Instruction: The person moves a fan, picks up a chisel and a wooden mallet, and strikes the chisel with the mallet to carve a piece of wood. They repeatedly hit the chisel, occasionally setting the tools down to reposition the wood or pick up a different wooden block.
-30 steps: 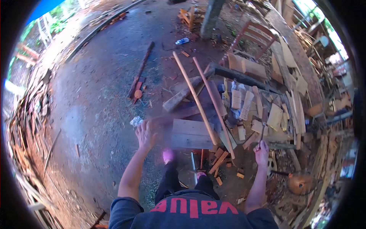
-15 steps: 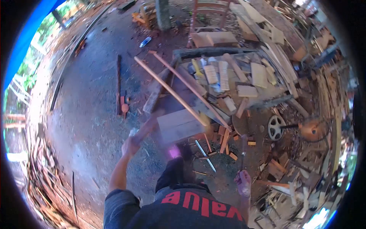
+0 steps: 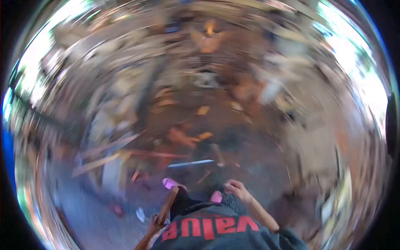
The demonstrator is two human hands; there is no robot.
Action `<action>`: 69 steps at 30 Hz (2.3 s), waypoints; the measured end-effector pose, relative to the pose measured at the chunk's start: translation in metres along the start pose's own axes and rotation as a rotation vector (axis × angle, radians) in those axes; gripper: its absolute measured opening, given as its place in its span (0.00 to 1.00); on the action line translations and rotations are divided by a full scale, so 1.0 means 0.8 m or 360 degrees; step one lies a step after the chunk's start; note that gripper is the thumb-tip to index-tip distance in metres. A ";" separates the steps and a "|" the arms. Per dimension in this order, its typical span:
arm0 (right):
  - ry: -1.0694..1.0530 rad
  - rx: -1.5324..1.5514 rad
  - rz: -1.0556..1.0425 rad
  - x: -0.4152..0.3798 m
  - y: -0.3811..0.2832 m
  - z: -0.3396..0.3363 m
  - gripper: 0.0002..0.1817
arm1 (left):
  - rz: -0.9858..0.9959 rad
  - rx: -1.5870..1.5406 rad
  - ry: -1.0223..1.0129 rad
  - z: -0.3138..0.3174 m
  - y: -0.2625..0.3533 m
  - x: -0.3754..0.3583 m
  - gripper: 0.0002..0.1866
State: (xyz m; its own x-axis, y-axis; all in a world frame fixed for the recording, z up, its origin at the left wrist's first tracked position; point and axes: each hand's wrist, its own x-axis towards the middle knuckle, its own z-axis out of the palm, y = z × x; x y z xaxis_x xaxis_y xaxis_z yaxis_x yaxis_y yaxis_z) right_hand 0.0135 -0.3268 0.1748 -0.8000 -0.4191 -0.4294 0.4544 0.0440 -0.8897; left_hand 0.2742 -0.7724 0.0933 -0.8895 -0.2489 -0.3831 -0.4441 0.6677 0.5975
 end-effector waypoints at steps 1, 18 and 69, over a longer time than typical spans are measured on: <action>0.0059 0.0025 0.0032 -0.025 -0.002 -0.010 0.14 | 0.0377 -0.0044 -0.0074 0.002 0.023 0.045 0.36; 0.2140 0.0751 -0.0440 -0.409 0.198 -0.152 0.14 | 0.0133 -0.0328 -0.1882 0.341 0.646 0.169 0.18; 0.2356 -0.1489 0.0204 -0.997 0.265 -0.673 0.33 | 0.1964 0.1101 -0.1825 0.953 1.072 -0.481 0.37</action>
State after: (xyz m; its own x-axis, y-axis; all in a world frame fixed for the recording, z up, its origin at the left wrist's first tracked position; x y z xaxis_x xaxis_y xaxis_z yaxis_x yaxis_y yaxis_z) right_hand 0.5371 0.5052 0.2451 -0.6736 0.7092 0.2083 0.6049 0.6909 -0.3959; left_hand 0.3173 0.4311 0.2163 0.0009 0.9092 -0.4163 0.7222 0.2874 0.6292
